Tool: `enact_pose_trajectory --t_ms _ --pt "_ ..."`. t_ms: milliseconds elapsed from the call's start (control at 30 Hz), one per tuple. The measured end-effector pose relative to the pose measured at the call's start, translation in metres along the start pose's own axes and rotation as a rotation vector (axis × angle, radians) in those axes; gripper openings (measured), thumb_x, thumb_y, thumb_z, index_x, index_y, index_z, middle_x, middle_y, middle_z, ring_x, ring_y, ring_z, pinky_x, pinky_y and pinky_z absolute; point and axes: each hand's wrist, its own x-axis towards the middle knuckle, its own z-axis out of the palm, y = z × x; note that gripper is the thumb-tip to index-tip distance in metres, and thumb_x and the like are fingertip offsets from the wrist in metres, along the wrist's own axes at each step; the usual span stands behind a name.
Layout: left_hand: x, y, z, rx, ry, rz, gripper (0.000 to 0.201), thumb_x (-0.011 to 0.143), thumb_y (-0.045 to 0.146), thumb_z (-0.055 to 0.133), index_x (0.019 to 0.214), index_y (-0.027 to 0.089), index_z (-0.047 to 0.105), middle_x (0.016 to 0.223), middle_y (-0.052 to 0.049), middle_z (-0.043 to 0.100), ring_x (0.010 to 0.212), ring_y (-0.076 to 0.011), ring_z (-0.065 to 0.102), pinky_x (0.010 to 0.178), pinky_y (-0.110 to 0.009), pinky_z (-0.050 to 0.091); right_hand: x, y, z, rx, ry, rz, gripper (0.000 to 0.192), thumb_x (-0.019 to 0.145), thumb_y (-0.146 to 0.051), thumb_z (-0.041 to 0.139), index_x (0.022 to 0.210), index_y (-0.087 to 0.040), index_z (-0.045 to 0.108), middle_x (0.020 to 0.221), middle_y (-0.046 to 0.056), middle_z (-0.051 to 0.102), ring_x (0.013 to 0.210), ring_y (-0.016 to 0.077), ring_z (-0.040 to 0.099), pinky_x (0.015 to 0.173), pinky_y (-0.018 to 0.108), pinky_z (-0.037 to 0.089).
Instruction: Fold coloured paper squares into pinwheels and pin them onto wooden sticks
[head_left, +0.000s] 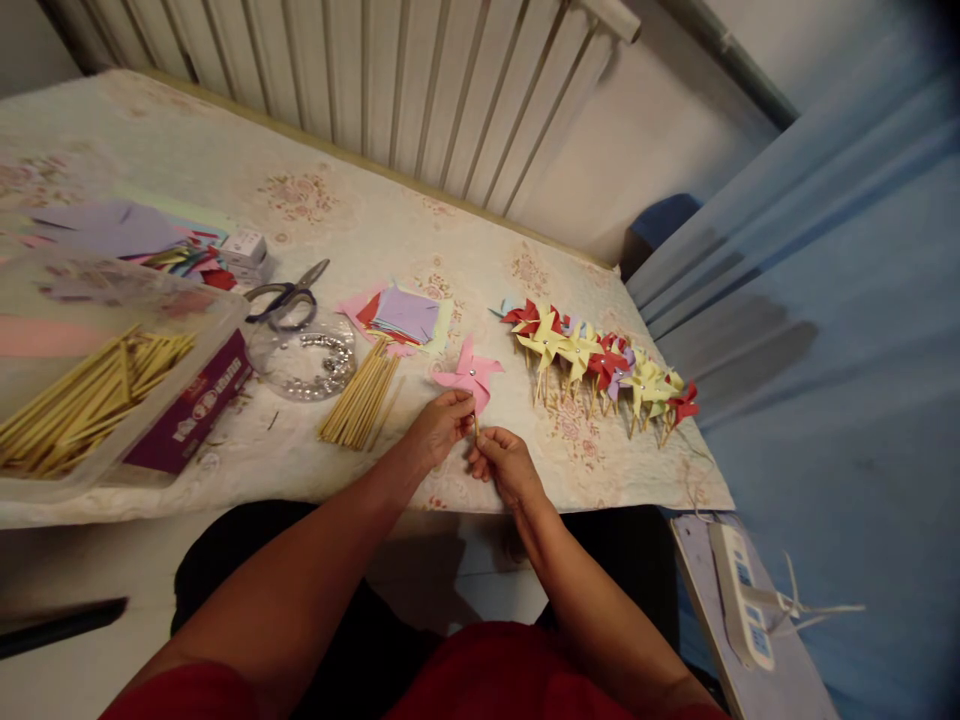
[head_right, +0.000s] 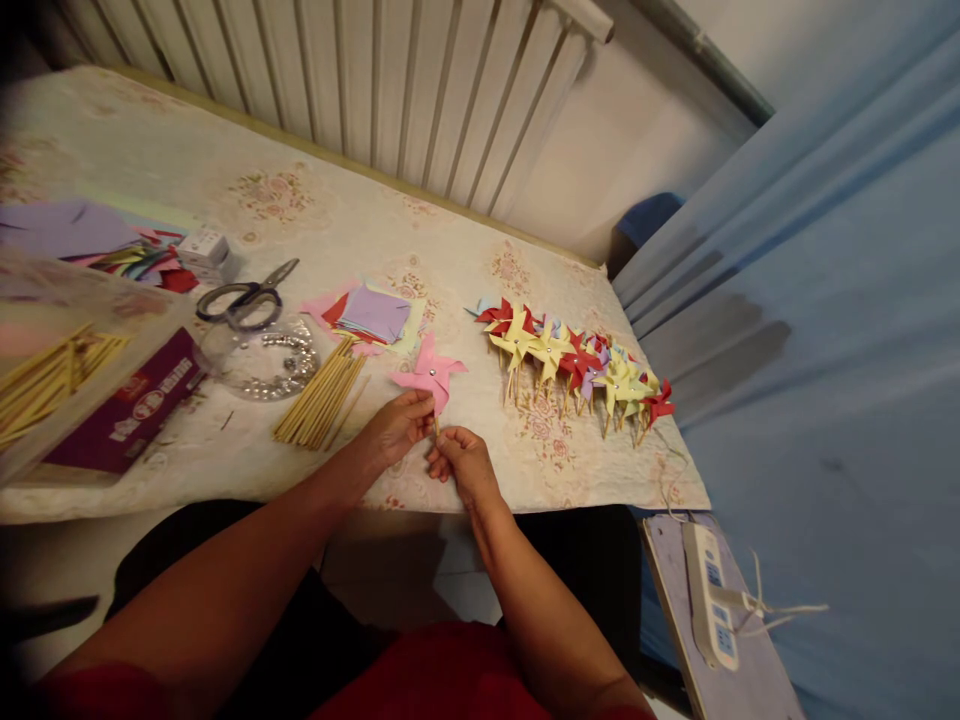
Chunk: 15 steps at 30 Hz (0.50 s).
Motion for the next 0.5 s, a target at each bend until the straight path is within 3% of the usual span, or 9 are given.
enact_pose_trajectory --t_ms 267,500 --pt "0.001 0.005 -0.001 0.087 0.109 0.050 0.021 0.061 0.017 0.077 0.075 0.014 0.062 0.072 0.002 0.059 0.058 -0.0065 0.050 0.058 -0.021 0.038 0.000 0.000 0.000 0.017 0.010 -0.007 0.027 0.068 -0.040 0.075 0.070 -0.017 0.061 0.059 0.000 0.066 0.039 0.0084 0.054 0.036 0.018 0.033" --pt "-0.003 0.018 -0.001 0.124 0.122 0.115 0.028 0.061 0.025 0.079 0.083 0.016 0.063 0.078 0.001 0.064 0.065 -0.0084 0.054 0.062 -0.021 0.041 0.000 0.000 0.001 0.022 0.028 -0.015 0.027 0.069 -0.039 0.075 0.069 -0.017 0.060 0.057 0.000 0.065 0.039 0.0080 0.053 0.036 0.018 0.033"
